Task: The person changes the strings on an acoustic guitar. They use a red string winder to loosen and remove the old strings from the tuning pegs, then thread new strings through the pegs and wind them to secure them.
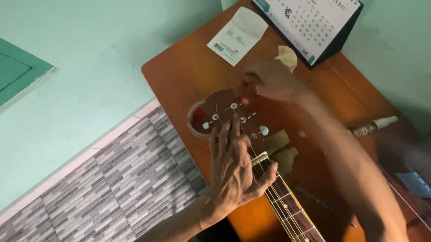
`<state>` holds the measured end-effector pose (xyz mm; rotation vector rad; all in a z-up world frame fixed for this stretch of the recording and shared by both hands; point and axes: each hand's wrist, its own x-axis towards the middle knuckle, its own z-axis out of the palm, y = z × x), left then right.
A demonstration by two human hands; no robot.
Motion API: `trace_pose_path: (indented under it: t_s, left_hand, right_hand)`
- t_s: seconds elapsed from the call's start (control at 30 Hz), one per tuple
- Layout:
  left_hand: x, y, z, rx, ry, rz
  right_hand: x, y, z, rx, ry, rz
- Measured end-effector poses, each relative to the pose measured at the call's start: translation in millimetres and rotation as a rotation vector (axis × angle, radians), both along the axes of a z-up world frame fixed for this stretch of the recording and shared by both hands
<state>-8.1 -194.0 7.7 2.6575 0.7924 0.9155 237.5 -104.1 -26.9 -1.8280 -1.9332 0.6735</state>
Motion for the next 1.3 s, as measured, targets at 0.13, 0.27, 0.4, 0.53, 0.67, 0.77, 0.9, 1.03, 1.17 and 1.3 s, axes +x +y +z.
trace_pose_path:
  t_s: [0.13, 0.27, 0.4, 0.53, 0.67, 0.77, 0.9, 1.03, 1.17, 1.3]
  left_hand:
    - [-2.6, 0.6, 2.2, -0.017, 0.004, -0.012]
    - [-2.5, 0.9, 1.1, -0.029, 0.035, -0.004]
    - [-4.7, -0.5, 0.3, -0.052, 0.017, -0.005]
    - [-2.3, 0.2, 0.6, -0.04, 0.012, -0.003]
    - [-2.8, -0.5, 0.2, -0.048, -0.016, -0.007]
    - [-1.6, 0.5, 3.4, -0.042, -0.022, 0.0]
    - [-3.1, 0.5, -0.5, -0.057, -0.015, -0.012]
    - [-2.6, -1.3, -0.4, -0.096, -0.014, -0.014]
    - [-2.7, -1.6, -1.3, -0.086, 0.027, -0.009]
    - [-1.4, 1.1, 8.0, -0.084, 0.032, -0.006]
  right_hand:
    - [17.5, -26.1, 18.0, -0.317, 0.128, 0.055]
    - [27.1, -7.3, -37.6, -0.442, 0.135, 0.031]
    - [3.5, 13.8, -13.8, -0.044, 0.051, 0.037]
    - [5.0, -28.9, 52.2, -0.125, 0.154, 0.19]
    - [8.1, -16.0, -10.6, -0.48, 0.095, 0.038]
    - [7.5, 9.7, -14.2, -0.306, 0.02, -0.011]
    - [7.4, -5.8, 38.9, -0.245, 0.1, 0.082]
    - [20.4, -6.0, -9.6, -0.569, -0.086, 0.109]
    - [-0.9, -14.1, 18.6, -0.062, -0.079, 0.087]
    - [21.2, -35.9, 38.1, -0.482, 0.067, 0.074]
